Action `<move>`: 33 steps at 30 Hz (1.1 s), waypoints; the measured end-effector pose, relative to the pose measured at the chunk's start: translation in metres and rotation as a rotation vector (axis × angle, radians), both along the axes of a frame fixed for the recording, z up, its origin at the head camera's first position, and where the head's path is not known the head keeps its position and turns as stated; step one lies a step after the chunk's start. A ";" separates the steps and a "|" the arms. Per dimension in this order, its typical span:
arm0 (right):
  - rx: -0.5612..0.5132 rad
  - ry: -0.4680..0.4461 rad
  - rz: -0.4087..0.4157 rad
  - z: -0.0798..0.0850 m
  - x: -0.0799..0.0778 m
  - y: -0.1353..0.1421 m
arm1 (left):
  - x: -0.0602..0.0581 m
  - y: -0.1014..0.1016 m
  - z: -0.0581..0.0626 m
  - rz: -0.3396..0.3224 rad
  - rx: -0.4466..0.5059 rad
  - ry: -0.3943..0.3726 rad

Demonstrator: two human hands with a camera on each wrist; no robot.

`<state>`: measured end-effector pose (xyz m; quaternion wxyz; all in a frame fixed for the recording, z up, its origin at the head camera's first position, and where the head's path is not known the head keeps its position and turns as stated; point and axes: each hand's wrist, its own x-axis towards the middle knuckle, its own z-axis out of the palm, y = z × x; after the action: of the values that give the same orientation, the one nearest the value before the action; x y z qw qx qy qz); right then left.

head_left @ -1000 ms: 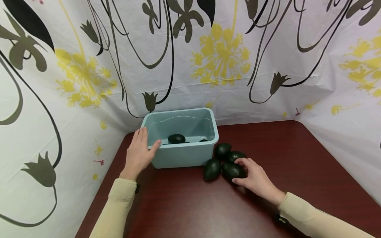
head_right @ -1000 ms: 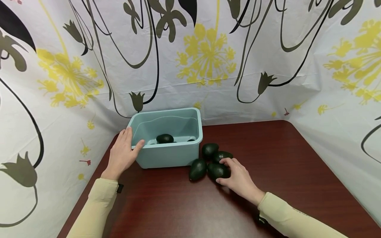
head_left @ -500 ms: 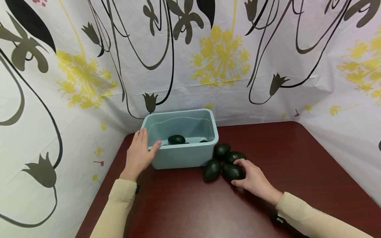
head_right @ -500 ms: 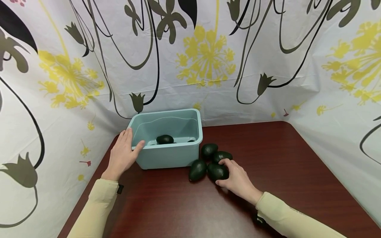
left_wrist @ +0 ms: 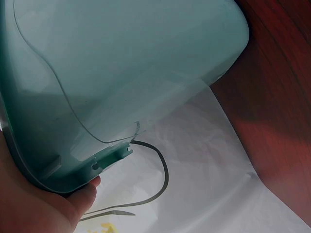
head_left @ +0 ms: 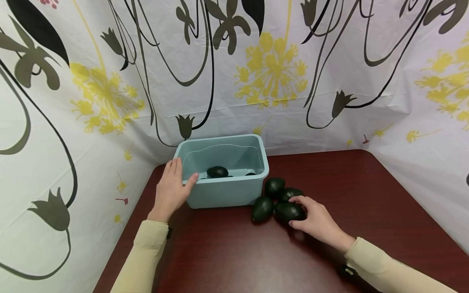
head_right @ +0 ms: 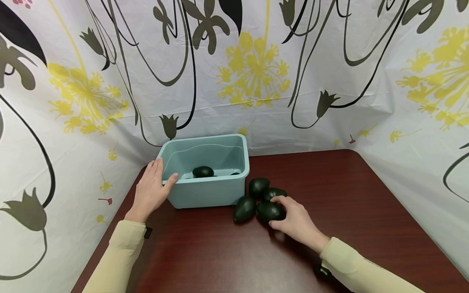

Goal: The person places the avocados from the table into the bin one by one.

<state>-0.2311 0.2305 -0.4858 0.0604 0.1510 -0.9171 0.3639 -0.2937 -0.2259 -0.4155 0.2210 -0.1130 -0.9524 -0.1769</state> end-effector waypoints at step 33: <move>-0.076 0.081 0.016 0.032 0.000 0.009 | -0.001 -0.001 -0.001 0.010 -0.011 0.018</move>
<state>-0.2309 0.2392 -0.4542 0.1006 0.1704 -0.8981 0.3927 -0.2950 -0.2264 -0.4166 0.2297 -0.1110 -0.9519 -0.1695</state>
